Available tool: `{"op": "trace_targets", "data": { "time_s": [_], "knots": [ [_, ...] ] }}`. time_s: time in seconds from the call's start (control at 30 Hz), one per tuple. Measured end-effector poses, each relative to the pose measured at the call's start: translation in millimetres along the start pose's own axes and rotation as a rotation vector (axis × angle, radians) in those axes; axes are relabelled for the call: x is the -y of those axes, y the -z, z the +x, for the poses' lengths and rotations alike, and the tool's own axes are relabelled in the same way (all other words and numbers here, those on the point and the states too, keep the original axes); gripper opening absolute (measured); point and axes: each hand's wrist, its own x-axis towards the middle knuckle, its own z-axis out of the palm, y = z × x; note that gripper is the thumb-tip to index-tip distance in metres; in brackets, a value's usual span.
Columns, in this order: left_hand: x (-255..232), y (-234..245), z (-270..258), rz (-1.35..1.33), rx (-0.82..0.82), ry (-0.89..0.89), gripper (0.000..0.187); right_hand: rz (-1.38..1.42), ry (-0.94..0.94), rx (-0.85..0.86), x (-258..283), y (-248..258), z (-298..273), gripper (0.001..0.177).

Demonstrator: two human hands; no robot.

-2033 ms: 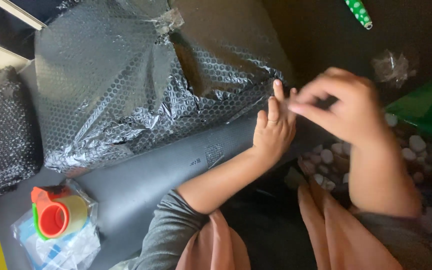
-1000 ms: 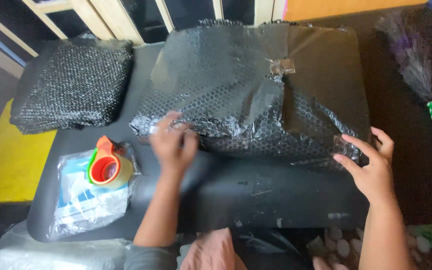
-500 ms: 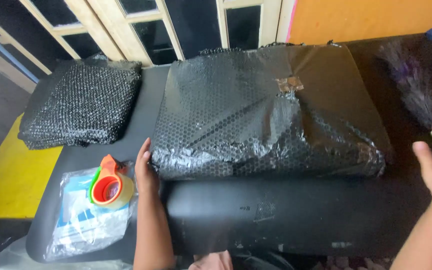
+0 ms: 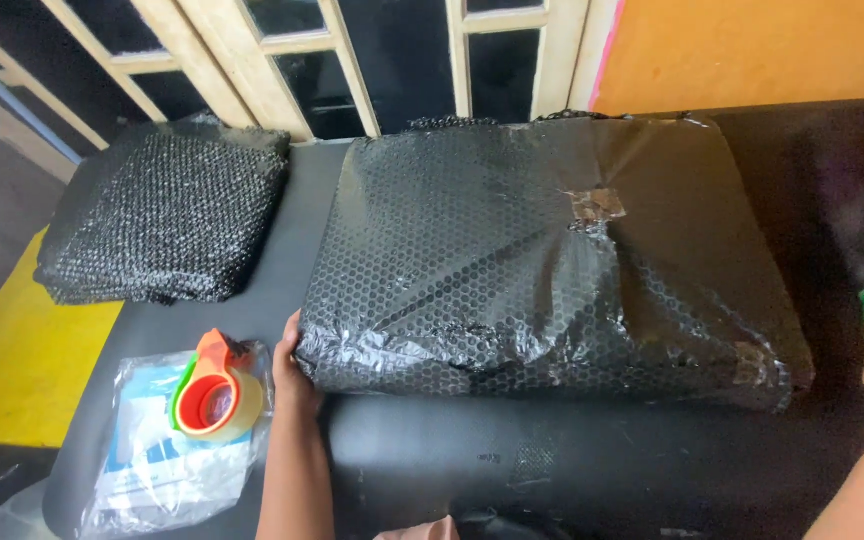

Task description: Wrapping an item in black bubble wrap, securing it with tape, and dusting the finished package.

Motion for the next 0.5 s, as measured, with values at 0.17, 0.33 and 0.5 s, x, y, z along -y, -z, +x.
{"op": "trace_targets", "data": {
  "time_s": [0.17, 0.33, 0.5],
  "knots": [
    [0.4, 3.8, 0.4, -0.010, 0.011, -0.024, 0.050, 0.674, -0.117, 0.272, 182.1, 67.5, 30.0, 0.032],
    [3.8, 10.3, 0.1, -0.033, 0.047, -0.045, 0.040, 0.772, 0.146, 0.525, 402.0, 151.9, 32.7, 0.046],
    [68.0, 143.1, 49.6, -0.352, 0.092, 0.130, 0.037, 0.303, 0.503, 0.802, 503.1, 148.0, 51.8, 0.029]
  ]
}}
